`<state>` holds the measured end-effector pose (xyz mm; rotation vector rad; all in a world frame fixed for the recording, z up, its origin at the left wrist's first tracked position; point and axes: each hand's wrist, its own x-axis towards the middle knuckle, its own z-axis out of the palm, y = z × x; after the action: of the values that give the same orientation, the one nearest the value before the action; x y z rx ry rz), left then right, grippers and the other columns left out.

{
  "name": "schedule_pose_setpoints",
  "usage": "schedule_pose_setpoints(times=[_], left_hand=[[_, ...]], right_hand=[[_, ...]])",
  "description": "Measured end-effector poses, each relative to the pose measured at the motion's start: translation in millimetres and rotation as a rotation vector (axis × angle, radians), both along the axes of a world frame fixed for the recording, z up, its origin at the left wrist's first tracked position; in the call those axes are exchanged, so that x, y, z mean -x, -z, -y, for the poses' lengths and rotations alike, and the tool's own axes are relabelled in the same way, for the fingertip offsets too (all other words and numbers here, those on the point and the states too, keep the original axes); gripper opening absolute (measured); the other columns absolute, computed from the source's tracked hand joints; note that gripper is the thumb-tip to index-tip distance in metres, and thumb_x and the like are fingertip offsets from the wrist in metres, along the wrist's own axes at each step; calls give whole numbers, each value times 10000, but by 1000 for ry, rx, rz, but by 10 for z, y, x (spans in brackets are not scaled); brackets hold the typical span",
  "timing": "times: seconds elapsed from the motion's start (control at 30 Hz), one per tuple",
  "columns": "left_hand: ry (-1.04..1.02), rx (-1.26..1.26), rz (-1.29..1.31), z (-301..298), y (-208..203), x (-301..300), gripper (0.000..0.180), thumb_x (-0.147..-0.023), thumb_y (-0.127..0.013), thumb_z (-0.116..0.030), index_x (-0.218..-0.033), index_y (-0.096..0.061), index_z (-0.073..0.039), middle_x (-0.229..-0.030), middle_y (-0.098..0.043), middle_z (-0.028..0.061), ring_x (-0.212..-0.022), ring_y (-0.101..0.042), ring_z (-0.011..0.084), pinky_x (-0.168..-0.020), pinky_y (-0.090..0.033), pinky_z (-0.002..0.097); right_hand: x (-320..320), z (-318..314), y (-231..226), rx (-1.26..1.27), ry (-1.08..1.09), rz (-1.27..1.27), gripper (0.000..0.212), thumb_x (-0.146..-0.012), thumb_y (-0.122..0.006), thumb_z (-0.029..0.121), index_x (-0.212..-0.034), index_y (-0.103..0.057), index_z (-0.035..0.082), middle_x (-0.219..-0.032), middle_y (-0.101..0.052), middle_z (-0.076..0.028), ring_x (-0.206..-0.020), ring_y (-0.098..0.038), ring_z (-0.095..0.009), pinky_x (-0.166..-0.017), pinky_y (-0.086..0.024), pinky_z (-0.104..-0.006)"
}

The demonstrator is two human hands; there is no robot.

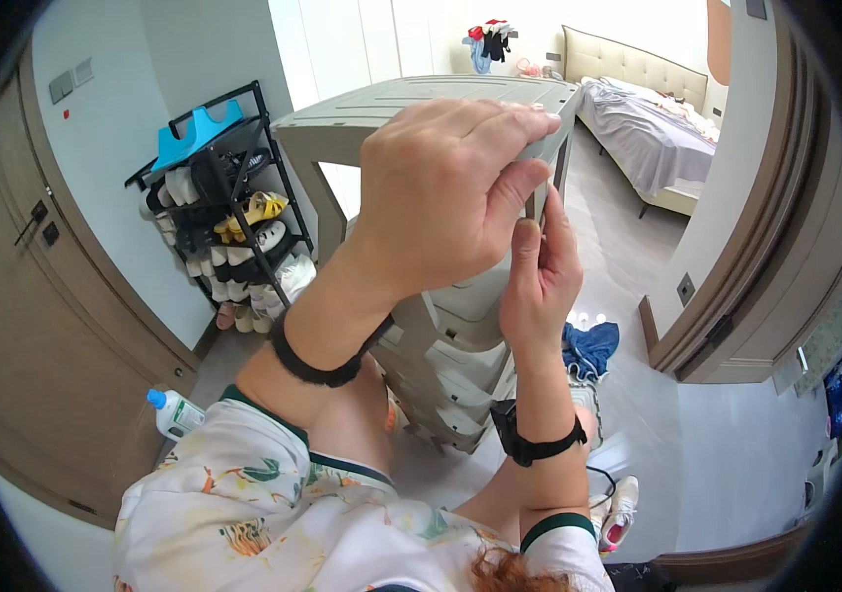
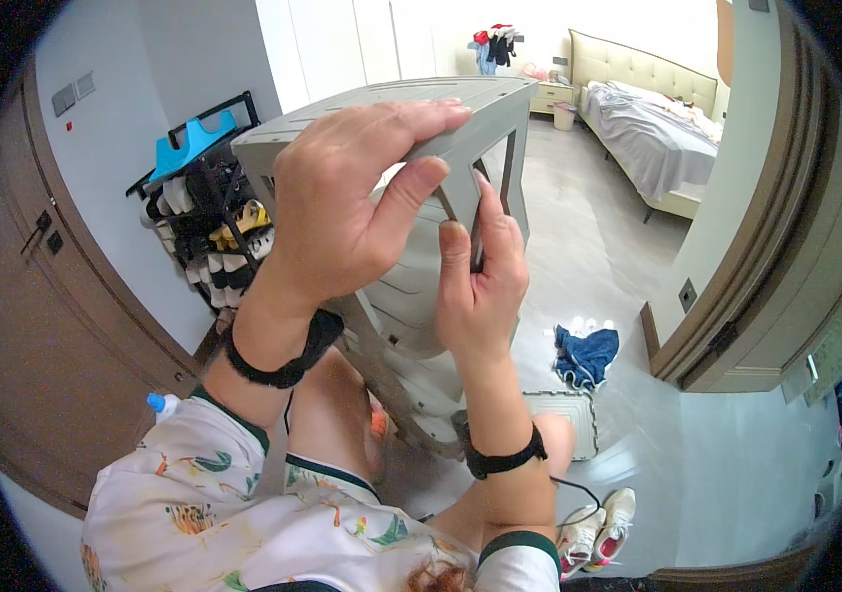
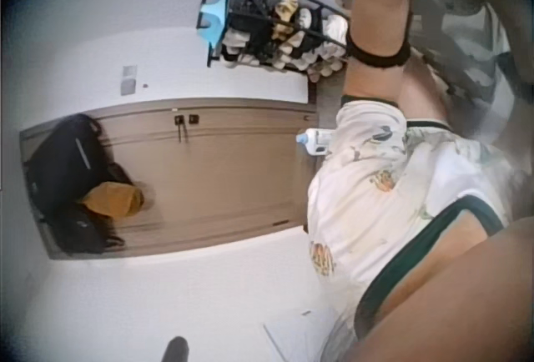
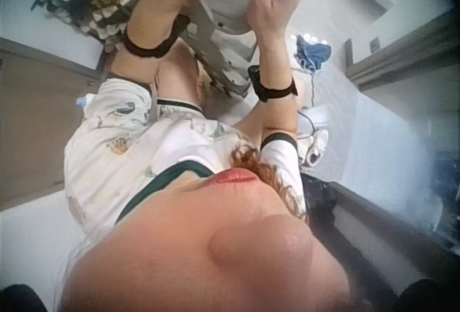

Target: The person assembles a plastic step stool by snapping the side supports into the base and then attaching the top seat component.

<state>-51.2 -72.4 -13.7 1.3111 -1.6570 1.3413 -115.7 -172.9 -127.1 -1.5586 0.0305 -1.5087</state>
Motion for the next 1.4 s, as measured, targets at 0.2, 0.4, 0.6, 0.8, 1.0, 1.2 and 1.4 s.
schedule_pose_setpoints(times=[0.2, 0.4, 0.6, 0.8, 1.0, 1.2, 1.4], left_hand=[[64, 68, -43, 70, 12, 61, 189, -879, -596, -149, -1003, -704, -55, -927, -707, 122, -823, -676, 266, -735, -515, 328], [198, 70, -9, 163, -56, 29, 242, -832, -637, -162, -1003, -644, 9, -870, -673, 160, -804, -655, 314, -711, -511, 385], [165, 30, 7, -33, 87, -249, 391, -897, -601, -232, -1216, -563, -9, -1095, -628, 200, -1031, -577, 351, -918, -436, 411], [188, 171, -296, -539, 789, -362, 307, -892, -614, -178, -1154, -597, -18, -1098, -618, 150, -1006, -583, 299, -900, -436, 349], [-51, -18, -284, -705, 1220, -528, 352, -899, -627, -262, -1148, -583, -17, -1079, -608, 140, -1017, -560, 335, -952, -397, 375], [-43, 7, -291, -545, 1452, -577, 366, -788, -729, -236, -1058, -612, -19, -1020, -615, 122, -912, -575, 320, -805, -470, 380], [7, -40, -433, -570, 1436, -453, 382, -786, -715, -258, -1066, -596, -27, -1026, -577, 152, -967, -554, 340, -871, -452, 405]], right_hand=[[-83, -39, -56, 20, 5, 155, 405, -919, -591, 125, -1294, -531, -17, -972, -607, -135, -849, -563, -228, -750, -459, -323], [-55, 102, -57, 11, -29, 128, 384, -954, -598, 201, -1270, -545, -11, -883, -603, -45, -729, -530, -111, -637, -424, -239], [22, 307, 68, 109, -265, 7, 419, -988, -551, 236, -1325, -488, -5, -969, -607, -39, -850, -552, -92, -760, -448, -233], [202, 151, 231, 308, 217, 84, 649, -796, -768, 155, -1341, -458, -12, -1187, -556, -139, -1065, -548, -217, -907, -421, -317], [414, -253, 318, 765, 580, -55, 426, -800, -736, 194, -1169, -608, 24, -1123, -628, -121, -1035, -591, -261, -945, -410, -360], [282, -446, 342, 822, 644, -350, 263, -811, -736, 254, -1037, -706, 124, -960, -701, -1, -941, -658, -180, -1008, -346, -349], [349, -316, 391, 919, 673, -305, 159, -812, -745, 151, -966, -733, 116, -924, -718, 13, -882, -668, -143, -919, -395, -299]])
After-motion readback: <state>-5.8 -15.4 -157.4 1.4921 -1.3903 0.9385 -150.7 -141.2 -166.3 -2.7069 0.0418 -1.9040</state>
